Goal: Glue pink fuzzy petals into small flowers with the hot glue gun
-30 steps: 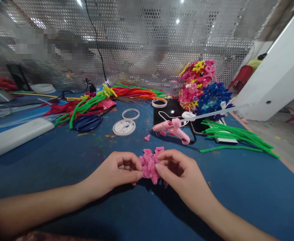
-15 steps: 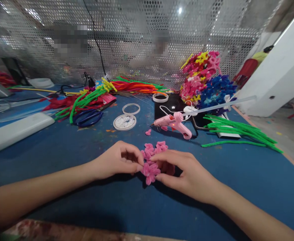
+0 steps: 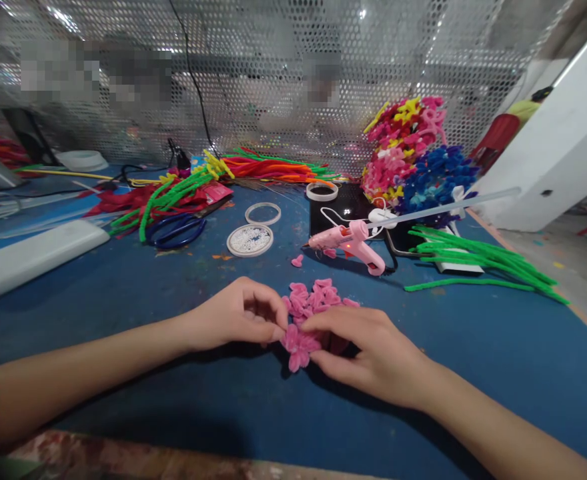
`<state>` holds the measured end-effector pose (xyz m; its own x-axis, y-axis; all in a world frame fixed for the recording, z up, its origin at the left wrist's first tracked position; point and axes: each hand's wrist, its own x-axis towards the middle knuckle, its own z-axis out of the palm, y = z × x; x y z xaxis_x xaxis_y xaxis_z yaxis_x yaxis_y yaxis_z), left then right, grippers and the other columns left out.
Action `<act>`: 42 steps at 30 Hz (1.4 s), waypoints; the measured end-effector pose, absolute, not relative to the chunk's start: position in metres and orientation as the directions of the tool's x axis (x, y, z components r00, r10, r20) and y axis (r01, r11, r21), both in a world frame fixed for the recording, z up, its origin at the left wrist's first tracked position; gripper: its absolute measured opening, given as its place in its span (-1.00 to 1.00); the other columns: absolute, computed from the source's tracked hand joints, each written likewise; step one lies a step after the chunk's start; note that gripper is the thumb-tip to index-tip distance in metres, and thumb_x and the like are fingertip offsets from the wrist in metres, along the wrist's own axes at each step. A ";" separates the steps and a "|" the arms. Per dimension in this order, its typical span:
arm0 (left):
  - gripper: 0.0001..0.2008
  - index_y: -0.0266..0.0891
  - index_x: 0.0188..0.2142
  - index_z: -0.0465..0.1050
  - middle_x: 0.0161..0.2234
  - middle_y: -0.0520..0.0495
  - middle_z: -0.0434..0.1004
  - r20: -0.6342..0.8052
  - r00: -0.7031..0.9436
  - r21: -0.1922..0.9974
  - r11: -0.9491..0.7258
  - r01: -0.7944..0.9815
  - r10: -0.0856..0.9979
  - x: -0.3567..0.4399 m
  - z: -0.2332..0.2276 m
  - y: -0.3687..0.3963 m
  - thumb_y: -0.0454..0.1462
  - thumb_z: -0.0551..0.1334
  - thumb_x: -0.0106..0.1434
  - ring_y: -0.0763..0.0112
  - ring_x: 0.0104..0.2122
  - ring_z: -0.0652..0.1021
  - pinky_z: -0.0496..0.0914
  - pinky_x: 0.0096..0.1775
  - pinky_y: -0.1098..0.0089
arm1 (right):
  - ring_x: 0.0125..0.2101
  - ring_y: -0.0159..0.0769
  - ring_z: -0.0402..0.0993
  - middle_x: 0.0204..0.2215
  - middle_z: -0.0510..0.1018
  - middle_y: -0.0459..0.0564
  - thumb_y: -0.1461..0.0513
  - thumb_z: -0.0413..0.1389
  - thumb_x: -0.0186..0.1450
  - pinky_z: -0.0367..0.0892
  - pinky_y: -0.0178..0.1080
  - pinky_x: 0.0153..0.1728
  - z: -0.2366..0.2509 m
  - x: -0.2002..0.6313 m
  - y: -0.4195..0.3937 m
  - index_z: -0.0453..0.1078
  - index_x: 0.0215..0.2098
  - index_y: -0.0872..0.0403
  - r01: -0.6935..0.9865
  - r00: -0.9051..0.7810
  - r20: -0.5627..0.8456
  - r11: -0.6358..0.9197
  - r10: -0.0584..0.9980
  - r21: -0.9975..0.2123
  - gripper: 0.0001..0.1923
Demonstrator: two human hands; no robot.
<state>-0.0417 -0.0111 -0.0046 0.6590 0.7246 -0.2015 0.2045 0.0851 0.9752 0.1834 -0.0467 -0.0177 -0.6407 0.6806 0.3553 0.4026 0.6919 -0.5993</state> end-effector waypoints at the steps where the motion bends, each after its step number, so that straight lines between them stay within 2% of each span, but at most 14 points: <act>1: -0.95 -0.34 -0.48 0.50 -0.62 0.10 0.40 -0.202 0.662 0.975 0.086 0.204 0.722 -0.042 -0.005 -0.011 -0.36 0.31 0.00 0.67 -0.62 0.34 0.25 -0.53 0.63 | -0.50 -0.48 0.43 -0.42 0.56 -0.13 0.26 0.12 0.23 0.34 -0.43 -0.43 -0.017 0.183 -0.047 0.41 -0.17 0.02 0.396 -0.638 0.366 0.696 0.677 -0.598 -0.82; 9: -0.93 -0.33 -0.49 0.50 -0.60 0.07 0.42 -0.199 0.658 0.974 0.070 0.218 0.727 -0.040 -0.004 -0.013 -0.34 0.31 -0.01 0.64 -0.60 0.36 0.25 -0.53 0.62 | -0.56 -0.48 0.42 -0.53 0.55 -0.16 0.30 0.11 0.19 0.33 -0.42 -0.48 -0.016 0.177 -0.052 0.43 -0.31 0.03 0.402 -0.572 0.401 0.670 0.716 -0.623 -0.89; 16: -0.94 -0.33 -0.48 0.51 -0.58 0.07 0.43 -0.173 0.686 0.979 0.049 0.198 0.707 -0.039 -0.005 -0.014 -0.35 0.30 0.01 0.64 -0.58 0.37 0.25 -0.52 0.62 | -0.57 -0.48 0.38 -0.55 0.52 -0.16 0.37 0.09 0.11 0.32 -0.41 -0.49 -0.018 0.174 -0.052 0.42 -0.39 0.04 0.396 -0.585 0.327 0.613 0.743 -0.684 -0.86; 32: -0.96 -0.35 -0.49 0.48 -0.59 0.09 0.41 -0.174 0.682 0.982 0.077 0.170 0.711 -0.037 -0.005 -0.015 -0.37 0.30 0.02 0.65 -0.59 0.34 0.23 -0.51 0.62 | -0.59 -0.52 0.31 -0.58 0.46 -0.19 0.43 0.10 0.05 0.25 -0.45 -0.52 -0.019 0.170 -0.053 0.41 -0.44 0.06 0.347 -0.532 0.319 0.546 0.784 -0.763 -0.83; 42: -0.97 -0.33 -0.50 0.47 -0.59 0.10 0.40 -0.178 0.664 0.982 0.091 0.164 0.726 -0.035 -0.004 -0.016 -0.37 0.30 0.01 0.63 -0.59 0.33 0.22 -0.51 0.59 | -0.57 -0.53 0.30 -0.58 0.46 -0.19 0.45 0.11 0.04 0.24 -0.46 -0.49 -0.019 0.171 -0.053 0.40 -0.46 0.08 0.340 -0.529 0.328 0.549 0.783 -0.764 -0.83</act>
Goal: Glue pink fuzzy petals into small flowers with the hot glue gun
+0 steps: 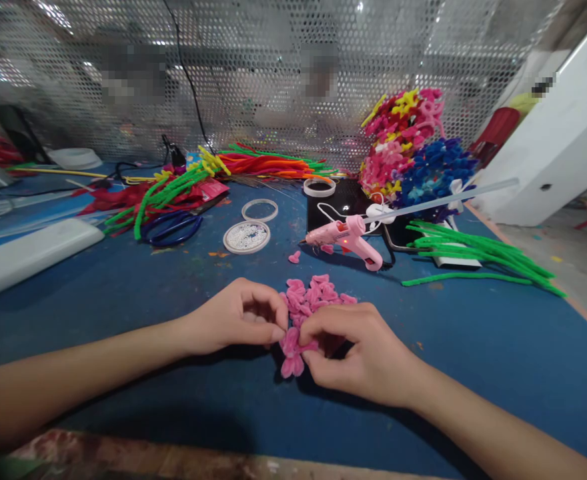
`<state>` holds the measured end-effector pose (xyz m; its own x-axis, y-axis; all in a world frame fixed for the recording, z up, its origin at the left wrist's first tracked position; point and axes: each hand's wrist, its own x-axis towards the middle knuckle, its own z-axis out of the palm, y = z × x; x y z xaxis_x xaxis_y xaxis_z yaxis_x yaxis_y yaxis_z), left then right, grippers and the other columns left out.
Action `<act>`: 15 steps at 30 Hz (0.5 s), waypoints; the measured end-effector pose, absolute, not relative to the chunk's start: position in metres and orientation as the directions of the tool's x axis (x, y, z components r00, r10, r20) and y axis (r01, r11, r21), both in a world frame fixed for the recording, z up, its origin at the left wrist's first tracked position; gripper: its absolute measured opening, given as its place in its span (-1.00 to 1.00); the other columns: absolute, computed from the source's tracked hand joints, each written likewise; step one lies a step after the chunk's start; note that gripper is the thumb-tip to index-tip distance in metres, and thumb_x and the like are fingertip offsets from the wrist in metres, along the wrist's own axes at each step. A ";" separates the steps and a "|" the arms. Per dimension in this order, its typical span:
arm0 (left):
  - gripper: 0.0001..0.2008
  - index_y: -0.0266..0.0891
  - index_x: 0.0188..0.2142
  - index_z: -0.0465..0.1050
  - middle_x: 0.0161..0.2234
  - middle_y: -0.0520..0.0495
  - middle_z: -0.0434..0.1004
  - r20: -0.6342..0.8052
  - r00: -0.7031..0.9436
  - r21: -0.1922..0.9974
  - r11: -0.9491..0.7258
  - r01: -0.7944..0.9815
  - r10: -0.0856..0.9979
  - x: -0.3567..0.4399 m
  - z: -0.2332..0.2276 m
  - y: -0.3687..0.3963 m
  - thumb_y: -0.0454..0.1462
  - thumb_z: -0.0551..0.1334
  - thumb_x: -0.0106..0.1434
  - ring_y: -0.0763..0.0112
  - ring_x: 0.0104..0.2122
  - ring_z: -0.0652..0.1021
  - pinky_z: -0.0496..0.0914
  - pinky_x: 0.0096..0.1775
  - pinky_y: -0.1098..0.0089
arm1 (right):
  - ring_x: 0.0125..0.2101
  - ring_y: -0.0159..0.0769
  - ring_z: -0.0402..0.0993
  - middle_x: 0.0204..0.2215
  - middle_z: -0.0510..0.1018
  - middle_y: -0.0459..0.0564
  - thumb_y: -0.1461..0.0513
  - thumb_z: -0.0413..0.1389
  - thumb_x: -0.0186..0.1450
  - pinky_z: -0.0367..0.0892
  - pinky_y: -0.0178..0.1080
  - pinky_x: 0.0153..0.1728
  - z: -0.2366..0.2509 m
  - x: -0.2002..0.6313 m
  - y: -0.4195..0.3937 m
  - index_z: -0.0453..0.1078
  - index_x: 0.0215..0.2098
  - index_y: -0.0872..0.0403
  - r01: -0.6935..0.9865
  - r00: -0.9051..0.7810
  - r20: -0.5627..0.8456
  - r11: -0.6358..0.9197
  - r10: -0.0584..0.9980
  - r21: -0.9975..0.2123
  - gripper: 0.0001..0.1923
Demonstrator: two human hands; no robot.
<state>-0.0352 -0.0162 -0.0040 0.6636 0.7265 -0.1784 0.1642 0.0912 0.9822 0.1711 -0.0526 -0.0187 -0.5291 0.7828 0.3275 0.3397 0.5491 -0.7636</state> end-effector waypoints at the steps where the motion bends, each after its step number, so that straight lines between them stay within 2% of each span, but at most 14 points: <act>1: -0.97 -0.32 -0.51 0.46 -0.60 0.11 0.40 -0.179 0.662 0.982 0.094 0.163 0.728 -0.035 -0.004 -0.016 -0.37 0.29 0.01 0.63 -0.59 0.33 0.21 -0.51 0.59 | -0.57 -0.53 0.30 -0.58 0.46 -0.19 0.44 0.11 0.04 0.24 -0.46 -0.50 -0.018 0.171 -0.053 0.40 -0.46 0.08 0.339 -0.528 0.324 0.545 0.785 -0.767 -0.83; 4: -0.97 -0.33 -0.52 0.45 -0.59 0.10 0.41 -0.182 0.650 0.982 0.106 0.155 0.738 -0.035 -0.003 -0.016 -0.38 0.29 0.00 0.63 -0.59 0.34 0.22 -0.51 0.60 | -0.57 -0.52 0.29 -0.57 0.47 -0.19 0.43 0.12 0.06 0.23 -0.45 -0.51 -0.017 0.171 -0.053 0.41 -0.44 0.06 0.348 -0.516 0.285 0.501 0.808 -0.792 -0.83; 7: -0.97 -0.33 -0.51 0.44 -0.58 0.10 0.42 -0.170 0.623 0.985 0.110 0.134 0.763 -0.034 -0.004 -0.018 -0.40 0.28 -0.01 0.64 -0.58 0.36 0.23 -0.51 0.60 | -0.56 -0.50 0.29 -0.50 0.50 -0.16 0.38 0.14 0.10 0.23 -0.44 -0.52 -0.015 0.172 -0.053 0.43 -0.37 0.04 0.366 -0.495 0.188 0.400 0.848 -0.840 -0.85; 11: -0.97 -0.34 -0.50 0.44 -0.56 0.09 0.43 -0.118 0.596 0.992 0.071 0.101 0.795 -0.035 -0.005 -0.020 -0.42 0.28 0.00 0.65 -0.57 0.36 0.23 -0.49 0.61 | -0.54 -0.47 0.28 -0.45 0.51 -0.12 0.25 0.11 0.21 0.22 -0.40 -0.53 -0.014 0.173 -0.053 0.44 -0.34 0.03 0.355 -0.460 0.088 0.274 0.883 -0.894 -0.92; 15: -0.94 -0.34 -0.46 0.41 -0.50 0.07 0.43 -0.042 0.563 0.998 0.012 0.056 0.826 -0.034 -0.006 -0.024 -0.41 0.27 0.03 0.64 -0.51 0.39 0.28 -0.42 0.60 | -0.52 -0.45 0.27 -0.47 0.48 -0.13 0.21 0.12 0.22 0.20 -0.37 -0.52 -0.015 0.172 -0.053 0.41 -0.33 0.02 0.321 -0.426 0.035 0.187 0.904 -0.928 -0.93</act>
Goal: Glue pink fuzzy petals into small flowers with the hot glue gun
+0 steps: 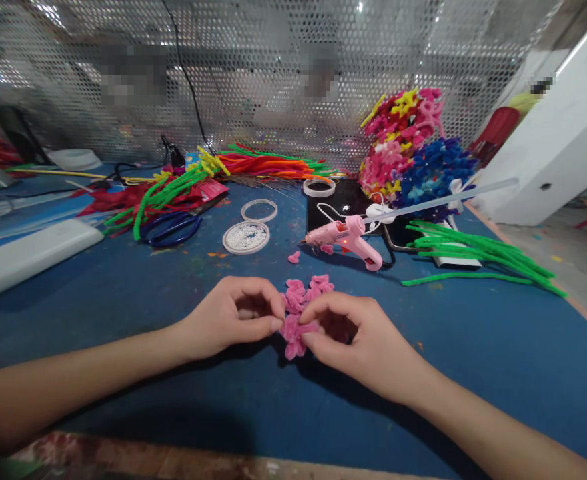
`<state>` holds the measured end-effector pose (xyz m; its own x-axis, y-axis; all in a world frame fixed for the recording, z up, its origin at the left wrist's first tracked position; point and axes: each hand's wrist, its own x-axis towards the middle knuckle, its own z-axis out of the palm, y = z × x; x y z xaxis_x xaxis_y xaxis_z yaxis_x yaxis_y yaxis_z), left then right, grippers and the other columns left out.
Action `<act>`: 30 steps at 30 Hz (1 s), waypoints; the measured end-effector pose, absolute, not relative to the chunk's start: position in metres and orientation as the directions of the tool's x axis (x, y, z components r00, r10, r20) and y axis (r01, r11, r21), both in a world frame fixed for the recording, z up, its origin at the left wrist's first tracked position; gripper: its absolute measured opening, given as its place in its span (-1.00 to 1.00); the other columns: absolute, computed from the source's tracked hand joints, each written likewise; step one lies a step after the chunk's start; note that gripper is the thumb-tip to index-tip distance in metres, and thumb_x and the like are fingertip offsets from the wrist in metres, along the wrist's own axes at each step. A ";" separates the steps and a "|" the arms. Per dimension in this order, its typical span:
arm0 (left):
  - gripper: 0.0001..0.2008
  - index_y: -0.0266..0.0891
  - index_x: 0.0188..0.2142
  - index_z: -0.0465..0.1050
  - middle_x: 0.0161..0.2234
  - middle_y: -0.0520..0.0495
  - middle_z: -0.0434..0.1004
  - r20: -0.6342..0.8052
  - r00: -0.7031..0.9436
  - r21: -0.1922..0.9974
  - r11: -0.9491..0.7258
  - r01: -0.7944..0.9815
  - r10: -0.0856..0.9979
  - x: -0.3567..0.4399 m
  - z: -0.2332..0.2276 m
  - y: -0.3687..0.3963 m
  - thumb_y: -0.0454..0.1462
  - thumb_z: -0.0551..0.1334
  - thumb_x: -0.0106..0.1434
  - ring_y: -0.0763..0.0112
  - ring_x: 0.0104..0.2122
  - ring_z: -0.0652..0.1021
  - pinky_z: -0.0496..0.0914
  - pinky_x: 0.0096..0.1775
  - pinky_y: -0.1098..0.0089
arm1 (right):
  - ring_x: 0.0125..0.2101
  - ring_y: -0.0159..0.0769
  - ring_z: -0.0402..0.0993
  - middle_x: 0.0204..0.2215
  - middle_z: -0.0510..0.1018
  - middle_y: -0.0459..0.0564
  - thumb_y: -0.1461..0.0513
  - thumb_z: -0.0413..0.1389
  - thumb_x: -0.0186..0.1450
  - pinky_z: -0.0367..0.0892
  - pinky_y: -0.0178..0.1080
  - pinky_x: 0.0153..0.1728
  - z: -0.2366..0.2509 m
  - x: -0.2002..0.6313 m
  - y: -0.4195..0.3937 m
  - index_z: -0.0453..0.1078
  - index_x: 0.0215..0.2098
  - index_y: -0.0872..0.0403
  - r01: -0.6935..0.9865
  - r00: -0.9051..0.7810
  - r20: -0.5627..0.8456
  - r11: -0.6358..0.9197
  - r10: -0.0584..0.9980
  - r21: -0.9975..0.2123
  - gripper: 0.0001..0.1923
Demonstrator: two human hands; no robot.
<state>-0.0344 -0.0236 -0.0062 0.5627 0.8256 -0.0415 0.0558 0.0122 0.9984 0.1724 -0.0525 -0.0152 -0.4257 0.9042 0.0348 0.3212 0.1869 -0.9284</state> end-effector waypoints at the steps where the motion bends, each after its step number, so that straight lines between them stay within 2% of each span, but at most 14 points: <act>1: -0.93 -0.33 -0.45 0.39 -0.49 0.08 0.42 -0.022 0.554 0.999 -0.004 0.046 0.832 -0.034 -0.006 -0.024 -0.41 0.28 0.03 0.63 -0.50 0.40 0.29 -0.40 0.59 | -0.52 -0.45 0.26 -0.47 0.47 -0.14 0.21 0.13 0.21 0.20 -0.37 -0.51 -0.016 0.172 -0.052 0.40 -0.33 0.02 0.314 -0.420 0.026 0.173 0.907 -0.933 -0.94; 6: -0.85 -0.28 -0.42 0.31 -0.47 0.11 0.38 0.011 0.539 0.998 -0.044 0.049 0.842 -0.032 -0.005 -0.026 -0.40 0.28 0.03 0.63 -0.49 0.41 0.30 -0.38 0.57 | -0.49 -0.43 0.30 -0.47 0.45 -0.14 0.20 0.12 0.22 0.22 -0.34 -0.49 -0.019 0.170 -0.052 0.37 -0.32 0.02 0.291 -0.393 0.020 0.145 0.919 -0.946 -0.93; 13: -0.86 -0.30 -0.42 0.29 -0.47 0.12 0.35 0.012 0.560 0.997 -0.052 0.056 0.829 -0.032 -0.007 -0.025 -0.41 0.27 0.06 0.66 -0.50 0.39 0.30 -0.38 0.58 | -0.49 -0.43 0.34 -0.45 0.46 -0.15 0.22 0.15 0.20 0.27 -0.35 -0.47 -0.021 0.170 -0.052 0.37 -0.30 0.01 0.285 -0.327 0.074 0.173 0.942 -0.943 -0.91; 19: -0.82 -0.28 -0.41 0.24 -0.46 0.11 0.38 0.047 0.535 0.996 -0.078 0.036 0.844 -0.032 -0.008 -0.026 -0.41 0.27 0.08 0.65 -0.50 0.39 0.31 -0.39 0.58 | -0.56 -0.50 0.27 -0.51 0.41 -0.18 0.19 0.16 0.20 0.22 -0.40 -0.54 -0.018 0.170 -0.051 0.36 -0.39 0.04 0.302 -0.310 -0.005 0.093 0.951 -0.949 -0.91; 30: -0.73 -0.20 -0.41 0.11 -0.47 0.13 0.39 0.166 0.434 0.973 -0.217 0.072 0.886 -0.030 -0.008 -0.035 -0.43 0.25 0.08 0.60 -0.49 0.43 0.37 -0.34 0.51 | -0.63 -0.52 0.26 -0.61 0.36 -0.20 0.19 0.24 0.10 0.25 -0.41 -0.57 -0.015 0.169 -0.049 0.23 -0.49 0.06 0.108 -0.314 -0.120 -0.090 0.942 -0.990 -0.76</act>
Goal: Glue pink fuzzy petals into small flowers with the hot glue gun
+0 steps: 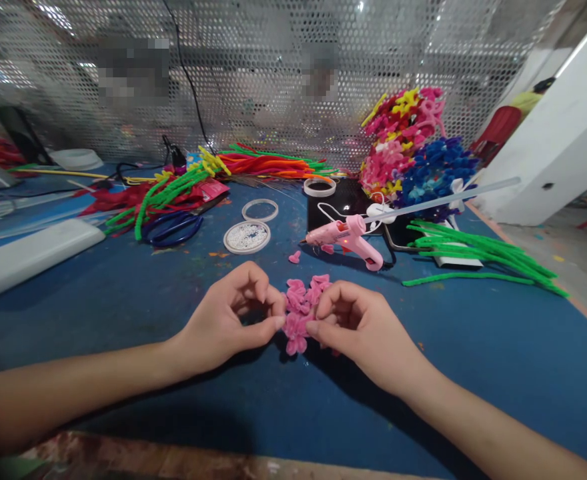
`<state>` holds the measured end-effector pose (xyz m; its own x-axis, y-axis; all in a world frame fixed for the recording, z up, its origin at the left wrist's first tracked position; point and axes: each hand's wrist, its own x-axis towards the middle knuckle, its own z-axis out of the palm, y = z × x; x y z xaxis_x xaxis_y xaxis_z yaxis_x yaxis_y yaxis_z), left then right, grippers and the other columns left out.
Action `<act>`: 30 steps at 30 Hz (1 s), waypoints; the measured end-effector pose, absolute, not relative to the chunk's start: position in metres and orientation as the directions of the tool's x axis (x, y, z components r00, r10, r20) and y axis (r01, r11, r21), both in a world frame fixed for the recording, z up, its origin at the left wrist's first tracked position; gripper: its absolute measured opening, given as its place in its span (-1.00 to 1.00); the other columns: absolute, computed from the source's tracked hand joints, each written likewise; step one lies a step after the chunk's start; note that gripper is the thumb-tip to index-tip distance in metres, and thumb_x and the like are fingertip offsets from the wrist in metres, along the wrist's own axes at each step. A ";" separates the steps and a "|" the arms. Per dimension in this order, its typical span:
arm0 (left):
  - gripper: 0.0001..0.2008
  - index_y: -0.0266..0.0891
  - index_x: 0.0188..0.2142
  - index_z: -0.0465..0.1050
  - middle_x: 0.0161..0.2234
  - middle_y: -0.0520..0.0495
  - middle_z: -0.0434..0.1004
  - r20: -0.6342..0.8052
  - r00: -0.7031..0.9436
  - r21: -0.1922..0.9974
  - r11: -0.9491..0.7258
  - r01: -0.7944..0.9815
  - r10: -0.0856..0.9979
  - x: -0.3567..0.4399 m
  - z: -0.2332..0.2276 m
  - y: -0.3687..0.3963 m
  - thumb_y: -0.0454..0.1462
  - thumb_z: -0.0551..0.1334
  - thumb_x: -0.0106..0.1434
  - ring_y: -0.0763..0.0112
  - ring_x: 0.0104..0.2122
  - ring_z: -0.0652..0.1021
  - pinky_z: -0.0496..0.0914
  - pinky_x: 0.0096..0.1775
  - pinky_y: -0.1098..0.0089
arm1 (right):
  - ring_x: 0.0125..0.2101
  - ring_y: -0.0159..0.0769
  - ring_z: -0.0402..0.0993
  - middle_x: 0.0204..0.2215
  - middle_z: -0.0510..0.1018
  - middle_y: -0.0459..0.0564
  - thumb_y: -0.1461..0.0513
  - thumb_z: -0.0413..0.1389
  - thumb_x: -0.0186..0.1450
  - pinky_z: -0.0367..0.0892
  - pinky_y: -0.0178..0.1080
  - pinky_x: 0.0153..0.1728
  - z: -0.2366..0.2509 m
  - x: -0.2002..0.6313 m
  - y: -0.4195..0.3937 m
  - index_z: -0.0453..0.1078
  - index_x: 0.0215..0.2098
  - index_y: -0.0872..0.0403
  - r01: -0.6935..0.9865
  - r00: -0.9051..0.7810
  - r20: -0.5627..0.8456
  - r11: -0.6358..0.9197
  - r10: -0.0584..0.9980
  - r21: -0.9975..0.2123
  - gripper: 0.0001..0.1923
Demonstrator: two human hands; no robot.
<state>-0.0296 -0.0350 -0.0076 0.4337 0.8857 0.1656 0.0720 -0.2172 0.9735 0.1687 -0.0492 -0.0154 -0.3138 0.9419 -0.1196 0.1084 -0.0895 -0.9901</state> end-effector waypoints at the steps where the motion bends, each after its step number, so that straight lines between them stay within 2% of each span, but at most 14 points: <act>1: -0.72 -0.20 -0.41 0.10 -0.48 0.13 0.39 0.171 0.429 0.972 -0.223 0.074 0.887 -0.029 -0.008 -0.035 -0.43 0.25 0.08 0.60 -0.49 0.43 0.37 -0.35 0.51 | -0.63 -0.52 0.24 -0.60 0.35 -0.20 0.18 0.24 0.10 0.24 -0.41 -0.58 -0.016 0.169 -0.050 0.23 -0.50 0.06 0.112 -0.314 -0.122 -0.091 0.942 -0.990 -0.76; 12: -0.69 -0.19 -0.42 0.06 -0.49 0.13 0.39 0.172 0.405 0.972 -0.221 0.077 0.898 -0.028 -0.007 -0.037 -0.45 0.24 0.09 0.61 -0.50 0.41 0.35 -0.38 0.53 | -0.66 -0.55 0.20 -0.60 0.33 -0.20 0.17 0.23 0.12 0.13 -0.40 -0.62 -0.014 0.167 -0.051 0.20 -0.51 0.07 0.110 -0.338 -0.132 -0.101 0.932 -0.989 -0.73; 18: -0.70 -0.19 -0.42 0.06 -0.49 0.13 0.39 0.164 0.405 0.976 -0.206 0.063 0.900 -0.027 -0.007 -0.037 -0.44 0.24 0.07 0.60 -0.50 0.42 0.35 -0.37 0.52 | -0.64 -0.52 0.23 -0.60 0.32 -0.20 0.16 0.21 0.13 0.21 -0.40 -0.61 -0.015 0.166 -0.052 0.26 -0.45 0.07 0.155 -0.289 -0.092 -0.048 0.953 -0.987 -0.78; 23: -0.69 -0.19 -0.42 0.05 -0.49 0.13 0.39 0.150 0.407 0.983 -0.179 0.033 0.901 -0.026 -0.007 -0.036 -0.44 0.24 0.07 0.61 -0.50 0.41 0.34 -0.39 0.53 | -0.58 -0.51 0.26 -0.52 0.38 -0.16 0.21 0.21 0.12 0.25 -0.41 -0.59 -0.016 0.164 -0.053 0.32 -0.37 0.07 0.168 -0.276 -0.028 0.020 0.961 -0.986 -0.83; 30: -0.70 -0.20 -0.43 0.06 -0.49 0.14 0.39 0.144 0.412 0.987 -0.161 0.008 0.900 -0.025 -0.007 -0.036 -0.44 0.24 0.07 0.61 -0.50 0.40 0.32 -0.40 0.53 | -0.59 -0.49 0.29 -0.50 0.45 -0.13 0.19 0.17 0.15 0.28 -0.41 -0.62 -0.016 0.162 -0.053 0.35 -0.34 0.07 0.236 -0.276 -0.041 0.026 0.960 -0.971 -0.85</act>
